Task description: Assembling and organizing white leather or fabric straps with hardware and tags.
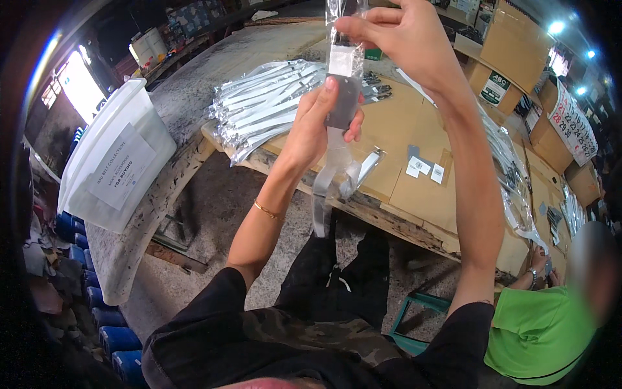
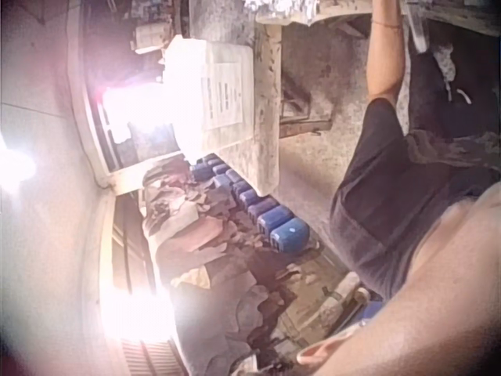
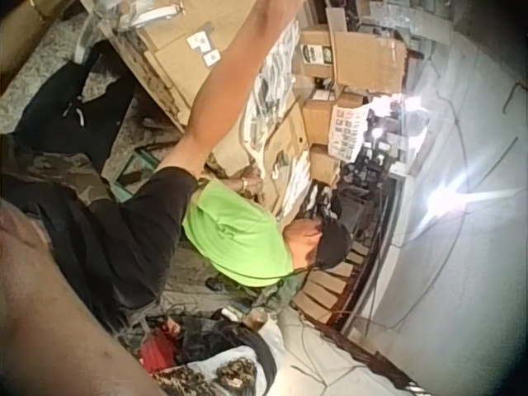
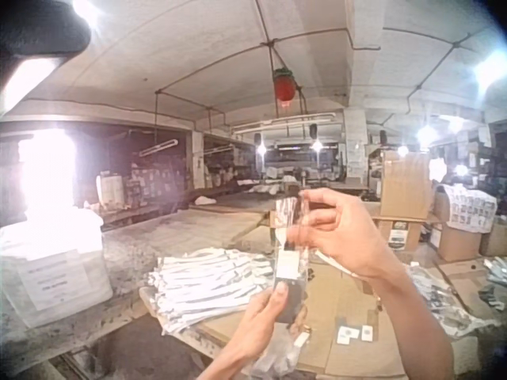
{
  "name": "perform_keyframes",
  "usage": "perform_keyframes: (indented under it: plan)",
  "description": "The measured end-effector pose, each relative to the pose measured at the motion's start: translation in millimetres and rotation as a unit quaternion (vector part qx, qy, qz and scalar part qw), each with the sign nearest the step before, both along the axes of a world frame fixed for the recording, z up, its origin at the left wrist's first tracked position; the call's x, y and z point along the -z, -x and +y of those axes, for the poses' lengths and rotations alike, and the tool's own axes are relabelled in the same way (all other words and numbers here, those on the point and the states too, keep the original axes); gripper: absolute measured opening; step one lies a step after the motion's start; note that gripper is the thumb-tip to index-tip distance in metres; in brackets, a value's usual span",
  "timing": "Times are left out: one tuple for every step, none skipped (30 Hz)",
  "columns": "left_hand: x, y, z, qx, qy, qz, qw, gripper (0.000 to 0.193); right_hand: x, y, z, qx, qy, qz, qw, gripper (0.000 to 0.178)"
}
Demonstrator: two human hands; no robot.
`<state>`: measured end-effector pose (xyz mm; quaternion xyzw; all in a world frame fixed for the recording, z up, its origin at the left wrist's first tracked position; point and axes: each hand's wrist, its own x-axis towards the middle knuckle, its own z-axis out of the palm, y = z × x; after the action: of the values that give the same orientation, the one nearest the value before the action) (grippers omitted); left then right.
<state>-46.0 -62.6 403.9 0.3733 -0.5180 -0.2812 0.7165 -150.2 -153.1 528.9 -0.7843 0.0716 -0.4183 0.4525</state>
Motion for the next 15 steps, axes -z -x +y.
perform_keyframes:
  plan:
    - [0,1,1,0.003,0.001,0.0,1.0,0.051,1,0,-7,-0.004,0.015,0.04,0.999,0.045]
    - [-1,1,2,0.015,0.0,0.001,1.0,0.046,1,-1,-13,-0.001,0.016,0.04,0.999,0.045]
    - [-2,1,3,0.024,-0.001,0.0,1.0,0.041,0,-3,-18,-0.019,0.018,0.017,1.0,0.042]
    - [-2,1,1,0.025,0.0,-0.001,1.0,0.041,0,-4,-21,-0.037,0.02,-0.007,0.999,0.04]
    - [-1,1,-1,0.018,-0.006,-0.007,1.0,0.036,0,-3,-23,-0.036,0.021,-0.008,0.999,0.04]
    - [-1,1,-2,0.011,-0.012,-0.011,1.0,0.031,0,-1,-23,-0.118,-0.054,-0.029,0.991,0.036]
    - [-1,1,-3,0.01,-0.011,-0.011,1.0,0.031,0,0,-23,-0.197,-0.128,-0.049,0.971,0.032]
    - [-1,0,-4,0.016,-0.013,-0.009,1.0,0.027,-2,0,-21,-0.198,-0.127,-0.048,0.971,0.032]
    - [-1,0,-4,0.022,-0.017,-0.007,1.0,0.023,-4,-1,-15,-0.147,-0.085,-0.026,0.985,0.029]
    - [-1,0,-4,0.021,-0.019,-0.006,1.0,0.023,-5,-2,-12,-0.096,-0.042,-0.003,0.994,0.026]
    - [-2,0,-3,0.027,-0.026,-0.001,0.999,0.024,-5,-3,-12,-0.096,-0.043,-0.003,0.994,0.026]
    - [-4,1,-3,0.033,-0.032,0.005,0.999,0.025,-5,-4,-13,-0.056,0.009,0.009,0.998,0.024]
    - [-7,3,-3,0.033,-0.033,0.006,0.999,0.025,-6,-6,-14,-0.017,0.062,0.021,0.998,0.022]
    - [-12,5,-2,0.043,-0.041,0.047,0.997,0.026,-1,-9,-18,-0.017,0.062,0.022,0.998,0.022]
    - [-15,8,-3,0.053,-0.046,0.089,0.994,0.027,5,-12,-23,-0.014,0.098,0.011,0.995,0.024]
